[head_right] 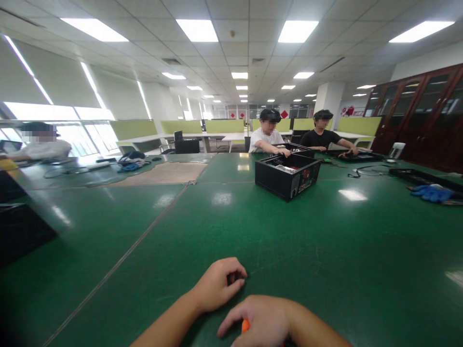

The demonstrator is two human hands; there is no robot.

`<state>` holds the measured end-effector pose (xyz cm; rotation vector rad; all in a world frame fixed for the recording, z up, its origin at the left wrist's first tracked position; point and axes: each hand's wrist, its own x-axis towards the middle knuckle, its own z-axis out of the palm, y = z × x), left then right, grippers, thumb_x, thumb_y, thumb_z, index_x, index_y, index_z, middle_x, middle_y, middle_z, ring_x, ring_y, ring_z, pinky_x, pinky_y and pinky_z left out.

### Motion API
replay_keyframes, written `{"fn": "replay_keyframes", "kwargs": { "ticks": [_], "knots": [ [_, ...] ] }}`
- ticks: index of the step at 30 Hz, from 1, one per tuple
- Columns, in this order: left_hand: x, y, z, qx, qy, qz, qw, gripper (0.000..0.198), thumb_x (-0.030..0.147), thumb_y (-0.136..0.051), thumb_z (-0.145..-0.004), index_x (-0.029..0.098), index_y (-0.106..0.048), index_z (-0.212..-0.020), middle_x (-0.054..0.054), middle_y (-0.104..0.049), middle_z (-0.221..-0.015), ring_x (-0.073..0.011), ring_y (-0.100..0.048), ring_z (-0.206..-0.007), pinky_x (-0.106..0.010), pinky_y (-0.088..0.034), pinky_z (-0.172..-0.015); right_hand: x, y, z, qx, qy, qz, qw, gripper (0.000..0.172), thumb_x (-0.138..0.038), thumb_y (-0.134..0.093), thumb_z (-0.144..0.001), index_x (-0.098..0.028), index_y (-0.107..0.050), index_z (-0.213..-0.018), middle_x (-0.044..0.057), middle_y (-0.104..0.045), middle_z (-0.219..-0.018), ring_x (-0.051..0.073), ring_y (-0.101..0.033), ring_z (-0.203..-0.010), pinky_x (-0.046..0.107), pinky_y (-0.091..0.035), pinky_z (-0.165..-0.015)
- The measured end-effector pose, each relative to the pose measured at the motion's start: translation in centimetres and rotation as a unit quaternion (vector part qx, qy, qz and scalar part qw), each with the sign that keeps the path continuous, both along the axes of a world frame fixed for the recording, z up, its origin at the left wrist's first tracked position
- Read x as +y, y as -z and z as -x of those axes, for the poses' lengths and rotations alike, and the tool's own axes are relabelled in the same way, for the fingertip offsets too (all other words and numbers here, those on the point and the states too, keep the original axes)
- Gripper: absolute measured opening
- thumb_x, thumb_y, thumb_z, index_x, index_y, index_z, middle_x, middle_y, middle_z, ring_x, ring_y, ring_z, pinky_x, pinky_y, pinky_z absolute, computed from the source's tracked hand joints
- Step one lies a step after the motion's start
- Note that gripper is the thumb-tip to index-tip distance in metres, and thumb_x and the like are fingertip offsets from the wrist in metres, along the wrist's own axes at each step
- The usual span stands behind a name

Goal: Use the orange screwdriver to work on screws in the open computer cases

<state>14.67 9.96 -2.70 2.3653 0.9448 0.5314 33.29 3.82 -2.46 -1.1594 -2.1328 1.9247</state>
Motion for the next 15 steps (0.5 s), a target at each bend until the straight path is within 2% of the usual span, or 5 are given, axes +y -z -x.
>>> {"fn": "replay_keyframes", "kwargs": {
  "ticks": [9,15],
  "knots": [
    [0.09,0.0,0.11,0.006,0.0,0.0,1.0,0.016,0.016,-0.065,-0.078,0.021,-0.073,-0.091,0.0,-0.068,-0.082,-0.0144,-0.06,-0.072,-0.025,-0.046,-0.069,-0.14,-0.29,0.15,-0.009,0.003,-0.018,1.0,0.056,-0.038,-0.085,-0.077,-0.026,-0.071,-0.129,-0.011,-0.048,-0.051,0.004,-0.038,-0.04,0.012,-0.031,-0.041],
    [0.24,0.01,-0.02,0.001,0.002,0.009,1.0,0.016,0.016,-0.065,-0.079,0.02,-0.073,-0.092,0.0,-0.067,-0.081,-0.0138,-0.06,-0.071,-0.025,-0.045,-0.069,0.28,0.12,0.08,0.007,-0.016,0.084,0.996,0.069,-0.04,-0.083,-0.077,-0.027,-0.06,-0.14,-0.008,-0.057,-0.055,0.008,-0.047,-0.039,0.015,-0.038,-0.039]
  ]
}}
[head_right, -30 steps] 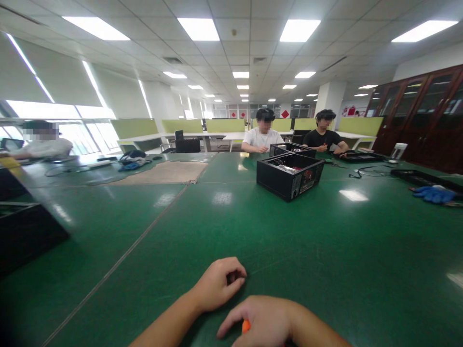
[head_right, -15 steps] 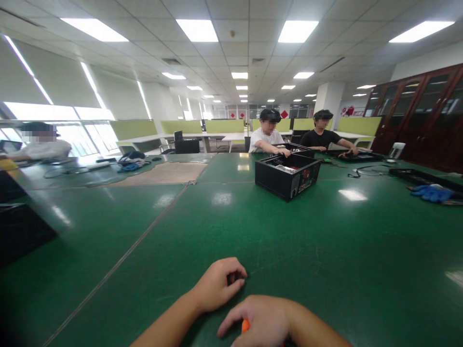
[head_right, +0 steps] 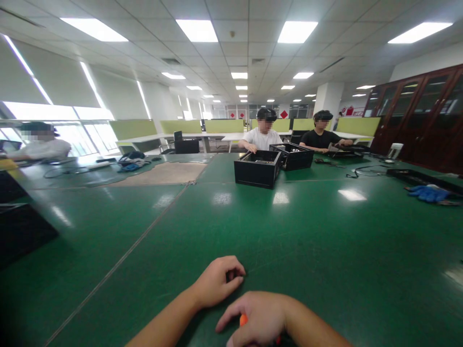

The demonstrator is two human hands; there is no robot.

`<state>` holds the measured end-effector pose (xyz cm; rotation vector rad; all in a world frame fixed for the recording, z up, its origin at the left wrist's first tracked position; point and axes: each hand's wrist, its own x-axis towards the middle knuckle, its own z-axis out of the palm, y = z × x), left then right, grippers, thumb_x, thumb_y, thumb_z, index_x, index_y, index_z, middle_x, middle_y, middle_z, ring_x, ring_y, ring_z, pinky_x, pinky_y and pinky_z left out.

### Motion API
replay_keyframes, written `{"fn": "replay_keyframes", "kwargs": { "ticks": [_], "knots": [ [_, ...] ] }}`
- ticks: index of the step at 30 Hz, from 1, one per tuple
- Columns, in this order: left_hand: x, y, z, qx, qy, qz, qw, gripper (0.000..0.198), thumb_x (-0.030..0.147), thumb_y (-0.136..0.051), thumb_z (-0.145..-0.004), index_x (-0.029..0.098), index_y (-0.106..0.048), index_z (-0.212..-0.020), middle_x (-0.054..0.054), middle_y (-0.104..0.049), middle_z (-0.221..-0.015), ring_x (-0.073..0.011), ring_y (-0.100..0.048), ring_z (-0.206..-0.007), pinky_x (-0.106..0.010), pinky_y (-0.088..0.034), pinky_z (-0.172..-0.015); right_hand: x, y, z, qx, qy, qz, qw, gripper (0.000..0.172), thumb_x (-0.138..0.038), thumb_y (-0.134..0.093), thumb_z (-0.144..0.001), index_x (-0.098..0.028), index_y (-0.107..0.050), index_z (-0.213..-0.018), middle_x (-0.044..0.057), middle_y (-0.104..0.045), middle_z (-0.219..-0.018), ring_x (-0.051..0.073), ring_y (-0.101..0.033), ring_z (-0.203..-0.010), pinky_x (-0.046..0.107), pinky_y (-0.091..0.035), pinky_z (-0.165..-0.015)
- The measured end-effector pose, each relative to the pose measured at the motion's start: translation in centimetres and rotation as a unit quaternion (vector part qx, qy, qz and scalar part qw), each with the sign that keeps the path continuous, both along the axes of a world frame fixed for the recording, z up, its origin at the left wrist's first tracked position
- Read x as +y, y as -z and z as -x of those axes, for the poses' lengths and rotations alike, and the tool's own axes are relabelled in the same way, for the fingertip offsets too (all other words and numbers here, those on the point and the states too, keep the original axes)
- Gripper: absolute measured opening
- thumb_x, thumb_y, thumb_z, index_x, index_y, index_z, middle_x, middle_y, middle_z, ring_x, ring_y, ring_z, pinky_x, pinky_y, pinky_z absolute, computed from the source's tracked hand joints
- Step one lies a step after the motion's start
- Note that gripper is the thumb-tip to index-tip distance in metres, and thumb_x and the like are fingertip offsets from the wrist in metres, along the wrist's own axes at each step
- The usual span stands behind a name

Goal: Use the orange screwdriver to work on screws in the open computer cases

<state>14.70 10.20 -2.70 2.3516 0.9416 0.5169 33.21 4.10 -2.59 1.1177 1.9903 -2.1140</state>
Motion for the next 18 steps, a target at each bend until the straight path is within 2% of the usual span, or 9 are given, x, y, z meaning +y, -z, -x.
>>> {"fn": "replay_keyframes", "kwargs": {
  "ticks": [3,8,18],
  "knots": [
    [0.02,-0.19,-0.07,-0.001,0.001,0.005,1.0,0.016,0.015,-0.065,-0.078,0.02,-0.073,-0.091,0.0,-0.067,-0.08,-0.0133,-0.06,-0.07,-0.024,-0.046,-0.068,0.03,0.04,0.01,-0.003,0.001,-0.009,1.0,0.069,-0.041,-0.082,-0.076,-0.028,-0.06,-0.14,-0.008,-0.058,-0.055,0.009,-0.047,-0.039,0.015,-0.037,-0.036],
    [0.03,-0.25,0.0,0.002,-0.002,0.007,1.0,0.016,0.015,-0.065,-0.077,0.02,-0.074,-0.09,0.0,-0.067,-0.08,-0.0132,-0.06,-0.069,-0.023,-0.046,-0.066,-0.26,-0.19,0.1,-0.006,0.015,-0.074,0.997,0.06,-0.04,-0.085,-0.075,-0.027,-0.069,-0.131,-0.01,-0.05,-0.052,0.006,-0.04,-0.04,0.012,-0.035,-0.038],
    [-0.18,-0.08,0.08,0.004,-0.008,0.006,1.0,0.017,0.015,-0.067,-0.077,0.021,-0.074,-0.092,0.001,-0.065,-0.079,-0.0137,-0.059,-0.072,-0.024,-0.045,-0.067,-0.42,-0.51,0.41,-0.005,0.022,-0.043,0.999,0.064,-0.033,-0.083,-0.075,-0.023,-0.065,-0.135,-0.009,-0.05,-0.049,0.007,-0.04,-0.039,0.014,-0.036,-0.039]
  ]
}}
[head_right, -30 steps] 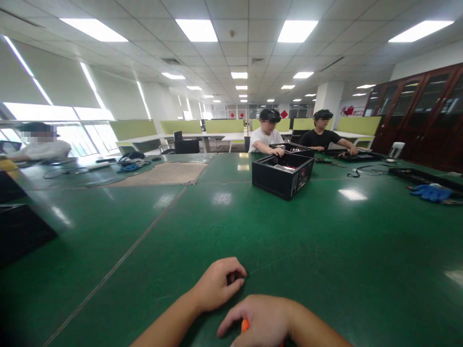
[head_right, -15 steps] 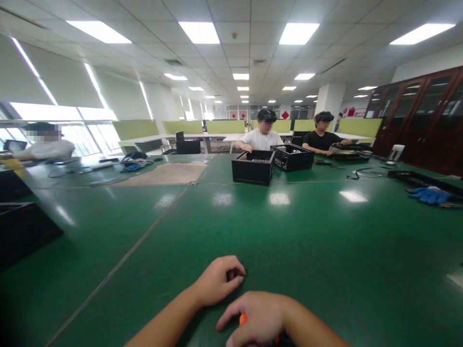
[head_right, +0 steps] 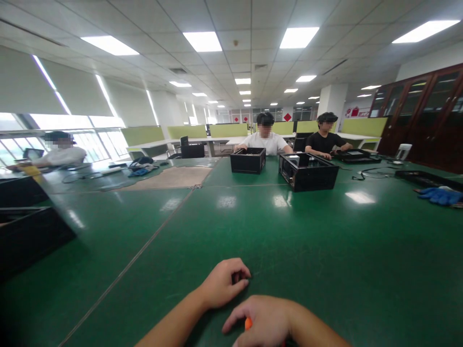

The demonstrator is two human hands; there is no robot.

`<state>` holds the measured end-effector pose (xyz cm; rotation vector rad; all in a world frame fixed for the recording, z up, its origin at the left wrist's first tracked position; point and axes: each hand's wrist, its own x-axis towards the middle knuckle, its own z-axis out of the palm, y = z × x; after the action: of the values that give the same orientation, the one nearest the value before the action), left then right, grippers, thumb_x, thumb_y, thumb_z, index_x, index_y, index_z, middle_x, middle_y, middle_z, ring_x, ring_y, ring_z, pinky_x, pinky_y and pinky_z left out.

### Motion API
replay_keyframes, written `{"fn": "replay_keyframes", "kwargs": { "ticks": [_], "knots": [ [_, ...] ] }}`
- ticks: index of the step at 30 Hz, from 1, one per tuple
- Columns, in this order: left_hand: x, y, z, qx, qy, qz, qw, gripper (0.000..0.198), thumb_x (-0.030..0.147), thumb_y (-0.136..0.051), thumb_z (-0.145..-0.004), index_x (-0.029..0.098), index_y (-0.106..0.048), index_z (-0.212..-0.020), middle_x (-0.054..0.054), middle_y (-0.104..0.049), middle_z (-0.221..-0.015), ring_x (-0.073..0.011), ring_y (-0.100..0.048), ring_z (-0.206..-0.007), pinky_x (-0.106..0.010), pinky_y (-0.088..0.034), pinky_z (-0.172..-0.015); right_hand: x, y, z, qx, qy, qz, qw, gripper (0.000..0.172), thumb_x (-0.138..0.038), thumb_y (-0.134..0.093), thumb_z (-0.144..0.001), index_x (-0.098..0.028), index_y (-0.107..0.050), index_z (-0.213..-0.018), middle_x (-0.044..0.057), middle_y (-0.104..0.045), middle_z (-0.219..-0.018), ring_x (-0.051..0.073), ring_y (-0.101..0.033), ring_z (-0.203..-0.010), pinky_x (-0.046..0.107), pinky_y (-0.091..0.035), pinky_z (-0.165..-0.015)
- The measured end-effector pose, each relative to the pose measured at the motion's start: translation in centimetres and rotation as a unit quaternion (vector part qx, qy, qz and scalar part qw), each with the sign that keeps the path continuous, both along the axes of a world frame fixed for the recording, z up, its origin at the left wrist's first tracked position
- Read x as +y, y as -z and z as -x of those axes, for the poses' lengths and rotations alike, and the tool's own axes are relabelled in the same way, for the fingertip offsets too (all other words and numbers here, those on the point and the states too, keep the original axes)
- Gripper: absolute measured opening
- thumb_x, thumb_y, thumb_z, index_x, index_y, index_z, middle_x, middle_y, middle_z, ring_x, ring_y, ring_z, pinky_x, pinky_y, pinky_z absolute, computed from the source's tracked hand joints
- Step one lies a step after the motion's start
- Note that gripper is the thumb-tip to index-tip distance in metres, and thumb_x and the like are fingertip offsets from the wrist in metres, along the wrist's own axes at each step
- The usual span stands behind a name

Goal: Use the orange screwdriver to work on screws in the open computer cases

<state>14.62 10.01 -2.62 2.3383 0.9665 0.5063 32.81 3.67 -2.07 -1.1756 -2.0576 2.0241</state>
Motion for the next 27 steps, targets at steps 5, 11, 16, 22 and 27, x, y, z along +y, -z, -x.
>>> {"fn": "replay_keyframes", "kwargs": {
  "ticks": [5,11,16,22,27],
  "knots": [
    [0.0,0.0,0.0,-0.007,0.003,0.004,1.0,0.017,0.015,-0.067,-0.076,0.021,-0.074,-0.091,0.0,-0.066,-0.079,-0.0138,-0.059,-0.072,-0.024,-0.044,-0.067,-1.2,-1.2,-0.1,-0.014,-0.002,-0.101,0.995,0.067,-0.033,-0.085,-0.072,-0.027,-0.065,-0.135,-0.006,-0.063,-0.066,0.009,-0.05,-0.052,0.017,-0.04,-0.05],
    [0.2,0.4,0.0,-0.023,0.005,0.016,1.0,0.014,0.016,-0.067,-0.077,0.019,-0.075,-0.088,0.0,-0.066,-0.079,-0.0131,-0.059,-0.072,-0.023,-0.044,-0.068,0.4,-7.4,-3.9,-0.2,0.242,-0.456,0.833,0.05,-0.037,-0.064,-0.091,-0.028,-0.059,-0.14,0.005,-0.071,-0.124,0.022,-0.066,-0.108,0.03,-0.049,-0.094],
    [0.7,0.7,-0.2,-0.033,0.004,0.03,0.999,0.013,0.02,-0.066,-0.079,0.019,-0.076,-0.088,0.0,-0.066,-0.079,-0.0122,-0.059,-0.07,-0.022,-0.044,-0.067,8.6,-10.9,-12.5,-0.425,0.395,-0.475,0.662,0.055,-0.042,-0.045,-0.099,-0.015,-0.049,-0.146,0.02,-0.049,-0.148,0.042,-0.061,-0.118,0.056,-0.045,-0.098],
    [0.9,0.9,-0.1,-0.054,0.001,0.042,0.998,0.011,0.021,-0.067,-0.078,0.018,-0.076,-0.083,0.0,-0.066,-0.077,-0.0124,-0.058,-0.068,-0.023,-0.043,-0.066,13.7,-10.5,-19.6,-0.518,0.432,-0.382,0.632,0.056,-0.052,-0.041,-0.101,-0.009,-0.059,-0.132,0.025,-0.059,-0.131,0.039,-0.062,-0.117,0.05,-0.05,-0.091],
    [1.6,1.5,-0.7,-0.089,-0.043,0.068,0.993,0.014,0.026,-0.065,-0.08,0.017,-0.075,-0.082,0.001,-0.064,-0.071,-0.0125,-0.055,-0.064,-0.023,-0.041,-0.061,14.0,-10.5,-19.3,-0.543,0.371,-0.38,0.651,0.049,-0.049,-0.054,-0.096,-0.011,-0.062,-0.126,0.021,-0.065,-0.125,0.035,-0.065,-0.112,0.045,-0.051,-0.087]
  ]
}}
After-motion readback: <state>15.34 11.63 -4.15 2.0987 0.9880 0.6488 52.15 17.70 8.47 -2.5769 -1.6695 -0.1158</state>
